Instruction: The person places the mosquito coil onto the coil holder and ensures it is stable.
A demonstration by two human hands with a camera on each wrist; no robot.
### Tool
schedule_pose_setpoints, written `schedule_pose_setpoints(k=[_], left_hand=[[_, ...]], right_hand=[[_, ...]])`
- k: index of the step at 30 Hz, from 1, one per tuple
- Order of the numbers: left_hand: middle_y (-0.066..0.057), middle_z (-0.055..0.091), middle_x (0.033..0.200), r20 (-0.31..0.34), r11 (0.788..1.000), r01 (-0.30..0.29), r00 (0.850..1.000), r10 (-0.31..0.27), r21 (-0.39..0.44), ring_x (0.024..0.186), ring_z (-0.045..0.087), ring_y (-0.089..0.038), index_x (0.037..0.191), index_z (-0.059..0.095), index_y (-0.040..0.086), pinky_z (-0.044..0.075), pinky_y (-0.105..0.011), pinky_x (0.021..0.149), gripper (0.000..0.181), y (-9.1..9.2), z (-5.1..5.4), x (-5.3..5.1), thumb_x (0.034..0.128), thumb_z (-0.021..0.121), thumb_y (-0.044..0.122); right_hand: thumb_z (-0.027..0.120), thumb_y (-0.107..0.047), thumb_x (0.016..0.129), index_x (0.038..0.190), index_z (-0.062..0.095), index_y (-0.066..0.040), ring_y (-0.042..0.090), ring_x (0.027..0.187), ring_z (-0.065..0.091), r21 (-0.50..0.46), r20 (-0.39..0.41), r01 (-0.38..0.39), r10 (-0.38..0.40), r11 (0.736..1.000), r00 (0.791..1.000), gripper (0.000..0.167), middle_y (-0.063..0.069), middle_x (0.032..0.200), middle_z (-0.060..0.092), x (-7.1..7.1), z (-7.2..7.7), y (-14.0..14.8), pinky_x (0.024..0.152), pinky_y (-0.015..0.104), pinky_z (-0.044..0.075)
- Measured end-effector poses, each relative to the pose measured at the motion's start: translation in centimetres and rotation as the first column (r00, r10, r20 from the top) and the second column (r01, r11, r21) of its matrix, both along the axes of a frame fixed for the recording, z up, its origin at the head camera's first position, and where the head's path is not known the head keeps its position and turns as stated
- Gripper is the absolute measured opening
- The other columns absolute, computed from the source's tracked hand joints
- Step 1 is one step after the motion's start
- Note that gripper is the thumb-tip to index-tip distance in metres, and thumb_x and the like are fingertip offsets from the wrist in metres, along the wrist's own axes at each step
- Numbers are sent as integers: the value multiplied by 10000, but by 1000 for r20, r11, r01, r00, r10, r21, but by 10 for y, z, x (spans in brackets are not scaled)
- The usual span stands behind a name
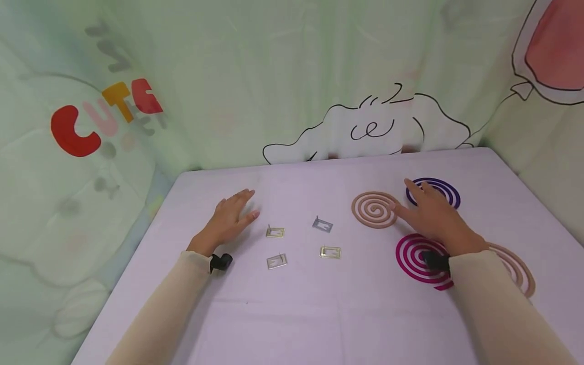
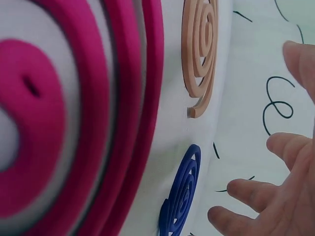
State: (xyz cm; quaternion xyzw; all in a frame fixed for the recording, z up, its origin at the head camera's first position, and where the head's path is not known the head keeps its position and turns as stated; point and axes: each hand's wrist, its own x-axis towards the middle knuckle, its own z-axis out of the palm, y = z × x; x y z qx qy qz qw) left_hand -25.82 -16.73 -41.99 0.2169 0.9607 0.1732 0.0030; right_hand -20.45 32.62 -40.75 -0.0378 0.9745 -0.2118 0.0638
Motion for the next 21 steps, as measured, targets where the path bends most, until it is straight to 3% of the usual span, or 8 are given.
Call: schedule_pose_setpoints(k=[8, 15, 21], left_hand=[[-121, 451, 1610, -78, 992, 125, 989, -122, 28, 1490, 408, -346, 1619, 375, 124, 220, -625, 1232, 700, 10, 11, 26, 1059, 532, 513], [-119, 557, 1511, -181, 959, 274, 949, -258, 70, 1395, 519, -326, 1567, 454, 78, 390, -540, 1163, 714, 34, 16, 52, 1003, 670, 459], [-96, 563, 1492, -184, 933, 349, 927, -328, 94, 1378, 536, -290, 1572, 448, 100, 433, -488, 1145, 725, 62, 18, 80, 998, 678, 480]], right_hand=[[582, -502, 1038, 1658, 33, -20, 667, 1462, 115, -48, 0, 3, -3, 999, 1000, 958, 453, 1604, 107, 16, -3, -1, 1035, 848, 204], [630, -499, 1016, 1645, 96, 34, 625, 1489, 127, -99, -20, -21, 19, 995, 1000, 982, 420, 1624, 144, 29, -5, -4, 1103, 806, 194], [690, -448, 992, 1623, 152, 74, 642, 1447, 218, -71, -57, -36, 32, 997, 998, 980, 435, 1592, 215, 38, -4, -3, 1095, 800, 230]])
